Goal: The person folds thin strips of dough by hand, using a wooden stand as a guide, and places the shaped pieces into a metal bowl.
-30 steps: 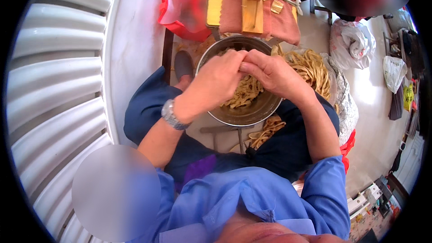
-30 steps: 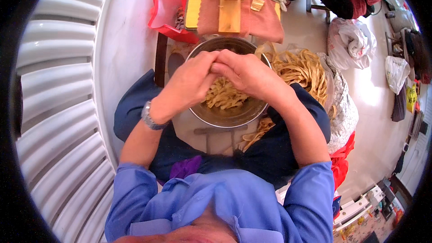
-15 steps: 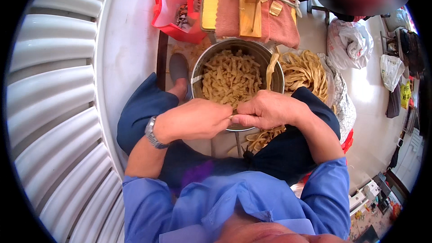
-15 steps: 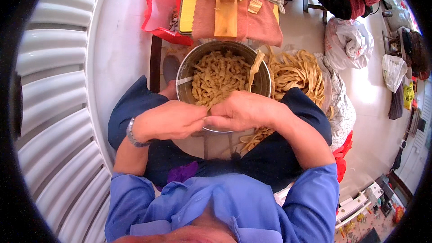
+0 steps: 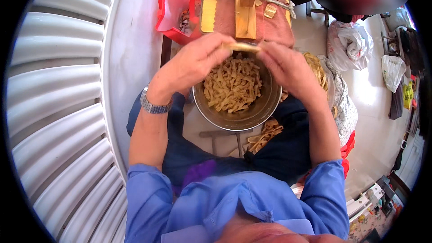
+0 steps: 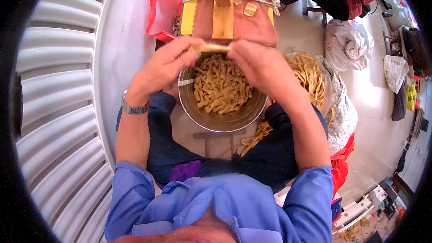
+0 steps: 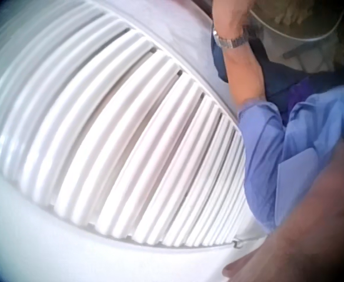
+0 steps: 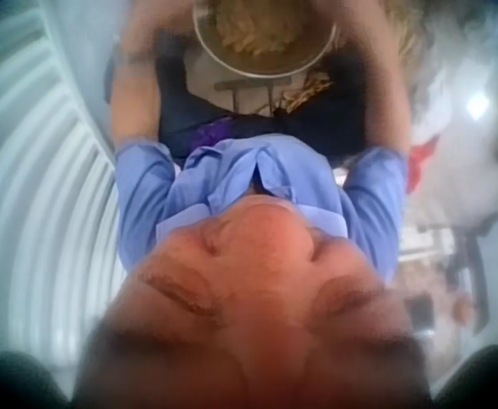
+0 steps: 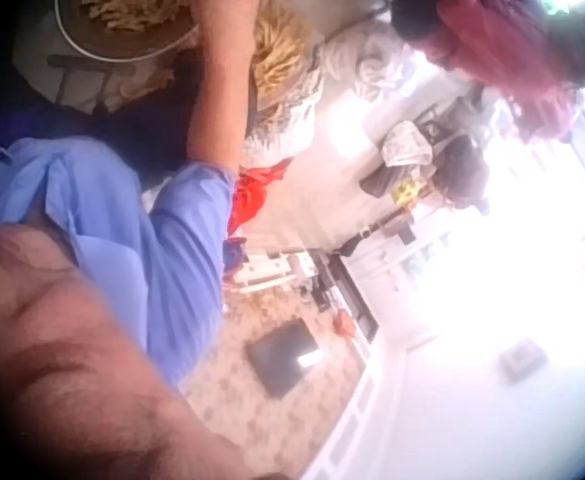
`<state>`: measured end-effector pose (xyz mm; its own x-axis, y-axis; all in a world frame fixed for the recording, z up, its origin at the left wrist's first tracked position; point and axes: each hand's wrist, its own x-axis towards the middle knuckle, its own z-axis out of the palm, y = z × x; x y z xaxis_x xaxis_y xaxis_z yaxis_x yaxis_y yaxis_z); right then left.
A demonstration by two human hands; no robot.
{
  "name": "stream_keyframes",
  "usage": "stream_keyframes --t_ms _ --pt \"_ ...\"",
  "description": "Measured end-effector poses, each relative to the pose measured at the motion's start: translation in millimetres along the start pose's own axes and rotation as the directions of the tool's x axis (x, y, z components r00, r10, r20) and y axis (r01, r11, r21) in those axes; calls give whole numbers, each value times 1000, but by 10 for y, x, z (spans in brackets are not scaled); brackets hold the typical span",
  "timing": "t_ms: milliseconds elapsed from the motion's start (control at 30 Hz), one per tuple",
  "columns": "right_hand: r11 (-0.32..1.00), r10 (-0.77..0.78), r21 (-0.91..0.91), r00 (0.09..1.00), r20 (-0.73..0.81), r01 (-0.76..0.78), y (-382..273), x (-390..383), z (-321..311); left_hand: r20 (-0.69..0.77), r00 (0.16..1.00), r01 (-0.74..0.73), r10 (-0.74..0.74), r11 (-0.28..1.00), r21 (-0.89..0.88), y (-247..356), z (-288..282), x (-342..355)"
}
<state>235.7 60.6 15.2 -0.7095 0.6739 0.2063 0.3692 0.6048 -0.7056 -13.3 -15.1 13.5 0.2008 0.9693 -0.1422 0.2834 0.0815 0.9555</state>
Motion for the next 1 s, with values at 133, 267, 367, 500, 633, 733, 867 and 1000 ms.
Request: stream_keyframes --t_ms 133,267,367,500,633,733,867,1000 --pt "993 -62 -112 973 -222 38 183 166 -44 -207 971 -98 121 988 117 -12 -21 323" --pt "953 -90 -304 966 -242 12 335 304 -59 -360 911 -133 202 969 208 -74 42 570" --pt "883 135 -445 989 -60 -148 449 302 -22 -279 939 -67 202 901 429 -208 129 670" --pt "889 94 -442 992 -87 -123 556 198 -55 -309 943 47 125 867 495 -238 154 489" --pt "963 -56 -268 996 -68 35 258 107 24 -295 955 89 19 933 349 -100 203 308" --pt "962 -231 -169 968 -97 213 115 102 34 -239 953 207 -184 975 76 -48 203 218" --pt "893 -434 -159 899 -54 421 -98 105 99 67 945 300 -320 765 -569 -18 372 98" --pt "809 -561 -188 827 40 558 -383 35 197 177 966 239 -188 390 -889 -194 607 49"
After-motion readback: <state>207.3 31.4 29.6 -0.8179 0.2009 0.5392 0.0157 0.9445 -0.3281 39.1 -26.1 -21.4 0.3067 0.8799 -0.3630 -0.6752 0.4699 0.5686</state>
